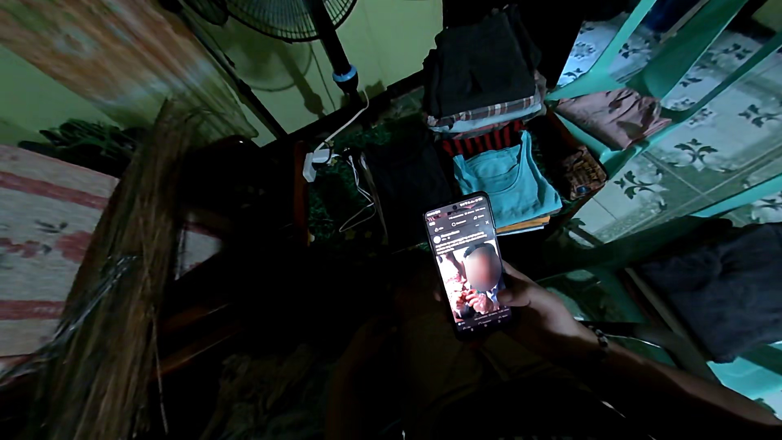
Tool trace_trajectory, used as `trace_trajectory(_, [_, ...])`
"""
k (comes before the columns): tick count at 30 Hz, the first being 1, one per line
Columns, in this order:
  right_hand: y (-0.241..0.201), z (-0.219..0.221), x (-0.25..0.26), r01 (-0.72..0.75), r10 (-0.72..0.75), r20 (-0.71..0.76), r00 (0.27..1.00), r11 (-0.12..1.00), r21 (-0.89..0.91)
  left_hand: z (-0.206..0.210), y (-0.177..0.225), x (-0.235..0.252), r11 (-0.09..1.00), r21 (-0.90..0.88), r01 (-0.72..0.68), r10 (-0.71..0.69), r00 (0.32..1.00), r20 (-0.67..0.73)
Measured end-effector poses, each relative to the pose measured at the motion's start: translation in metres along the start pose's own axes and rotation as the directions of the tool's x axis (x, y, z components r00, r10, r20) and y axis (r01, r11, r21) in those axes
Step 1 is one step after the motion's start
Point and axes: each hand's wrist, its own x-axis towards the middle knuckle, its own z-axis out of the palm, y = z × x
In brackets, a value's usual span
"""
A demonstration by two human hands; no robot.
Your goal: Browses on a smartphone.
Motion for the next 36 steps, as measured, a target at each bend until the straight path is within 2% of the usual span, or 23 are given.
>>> trace_trajectory(4, [0.0014,-0.0033,0.0010,0.017,-0.017,0.032,0.999,1.000,-0.003,0.0006,-0.0005,0.0010,1.000,-0.001,0.007,-0.007,1.000,-0.003])
trace_trajectory(29, [-0.0005,0.0016,0.0013,0.023,-0.022,0.022,1.000,0.999,-0.022,0.0001,-0.0018,0.0028,0.999,-0.029,0.020,-0.019,1.000,0.008])
trace_trajectory(36, [-0.0041,0.0067,0.0012,-0.012,0.012,0.001,1.000,1.000,0.012,0.0004,0.0054,-0.0002,0.998,0.029,0.064,-0.065,0.998,0.003])
